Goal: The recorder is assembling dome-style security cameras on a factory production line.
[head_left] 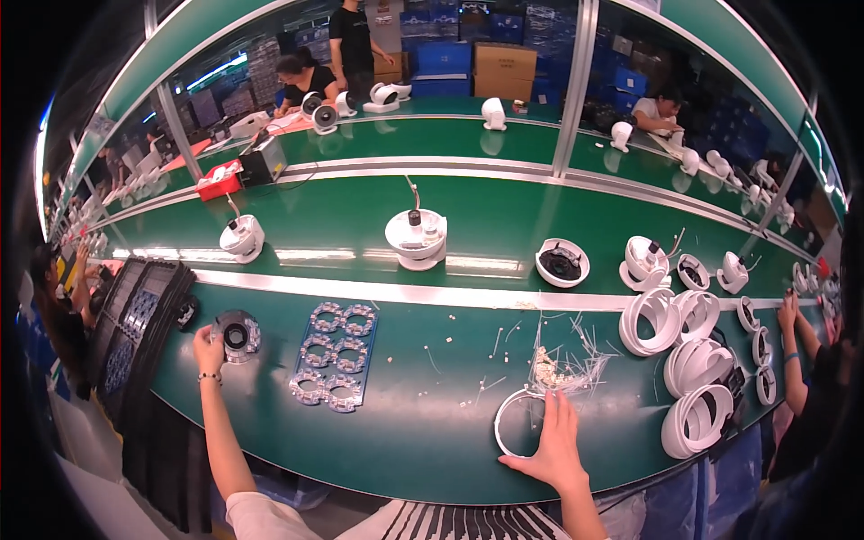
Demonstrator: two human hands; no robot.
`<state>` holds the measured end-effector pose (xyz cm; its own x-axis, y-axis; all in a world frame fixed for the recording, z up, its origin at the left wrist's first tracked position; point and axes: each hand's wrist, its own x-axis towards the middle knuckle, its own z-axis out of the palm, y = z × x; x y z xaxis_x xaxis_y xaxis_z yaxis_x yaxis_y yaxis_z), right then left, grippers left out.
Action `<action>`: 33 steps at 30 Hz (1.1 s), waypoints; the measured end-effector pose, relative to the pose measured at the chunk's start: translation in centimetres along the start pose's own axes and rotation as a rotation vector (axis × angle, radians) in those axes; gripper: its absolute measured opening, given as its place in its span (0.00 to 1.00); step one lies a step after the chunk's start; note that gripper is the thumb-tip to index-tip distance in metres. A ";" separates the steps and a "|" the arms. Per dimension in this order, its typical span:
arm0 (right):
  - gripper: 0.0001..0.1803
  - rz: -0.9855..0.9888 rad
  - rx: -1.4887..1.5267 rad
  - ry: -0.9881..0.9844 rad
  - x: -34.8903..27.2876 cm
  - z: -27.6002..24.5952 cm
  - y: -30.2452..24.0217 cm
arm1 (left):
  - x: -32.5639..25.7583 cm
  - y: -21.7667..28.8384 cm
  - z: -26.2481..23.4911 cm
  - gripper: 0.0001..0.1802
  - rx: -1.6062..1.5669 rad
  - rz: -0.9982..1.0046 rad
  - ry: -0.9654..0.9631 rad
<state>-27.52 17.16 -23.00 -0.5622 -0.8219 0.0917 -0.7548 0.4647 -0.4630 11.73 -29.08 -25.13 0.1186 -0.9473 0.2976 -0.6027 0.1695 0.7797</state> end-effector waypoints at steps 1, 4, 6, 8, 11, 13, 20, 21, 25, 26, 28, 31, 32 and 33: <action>0.64 -0.010 0.045 0.002 -0.1 0.0 0.0 | -0.9 1.3 -0.2 0.16 -0.191 0.030 0.002; 0.64 -0.027 0.217 0.105 -0.1 -0.6 -0.3 | -6.7 10.5 1.3 0.18 -0.736 -0.032 -0.284; 0.64 -0.123 0.364 0.249 0.8 -0.9 -1.0 | -11.6 14.5 3.5 0.20 -0.933 0.035 -0.510; 0.64 -0.174 0.654 0.293 1.4 0.0 -1.7 | -17.2 18.2 6.0 0.22 -0.948 -0.016 -0.701; 0.64 -0.248 0.805 0.310 2.5 -0.6 -4.9 | -23.9 21.0 8.8 0.22 -0.932 0.046 -0.841; 0.61 -0.356 0.654 0.280 3.7 -1.0 -6.2 | -26.3 22.2 10.7 0.20 -0.987 0.018 -0.856; 0.61 -0.395 0.552 0.293 3.8 -0.9 -6.5 | -28.1 22.2 11.0 0.33 -1.535 -0.486 -1.474; 0.62 -0.397 0.540 0.281 3.8 -0.8 -6.6 | -28.0 22.1 11.1 0.34 -1.625 -0.640 -1.574; 0.64 -0.396 0.543 0.245 3.6 -0.5 -7.0 | -28.2 22.0 11.5 0.37 -1.590 -0.738 -1.553; 0.64 -0.406 0.552 0.238 3.6 -0.5 -7.0 | -28.1 21.8 11.7 0.35 -1.593 -0.752 -1.542; 0.64 -0.390 0.578 0.223 3.5 -0.6 -6.7 | -27.8 21.7 12.1 0.34 -1.544 -0.714 -1.564; 0.66 -0.348 0.838 0.214 3.4 -0.3 -6.3 | -27.9 21.5 12.4 0.33 -1.565 -0.713 -1.600; 0.67 -0.316 0.962 0.227 3.3 0.2 -6.1 | -27.9 21.5 12.4 0.33 -1.636 -0.748 -1.610; 0.66 -0.309 0.977 0.245 3.3 0.4 -6.1 | -27.9 22.8 11.8 0.34 -1.678 -0.763 -1.608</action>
<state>-24.63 11.45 -20.18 -0.5272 -0.7196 0.4520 -0.3378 -0.3106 -0.8885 -14.68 -1.95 -22.17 -0.9833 -0.1766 0.0445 0.1812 -0.9241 0.3364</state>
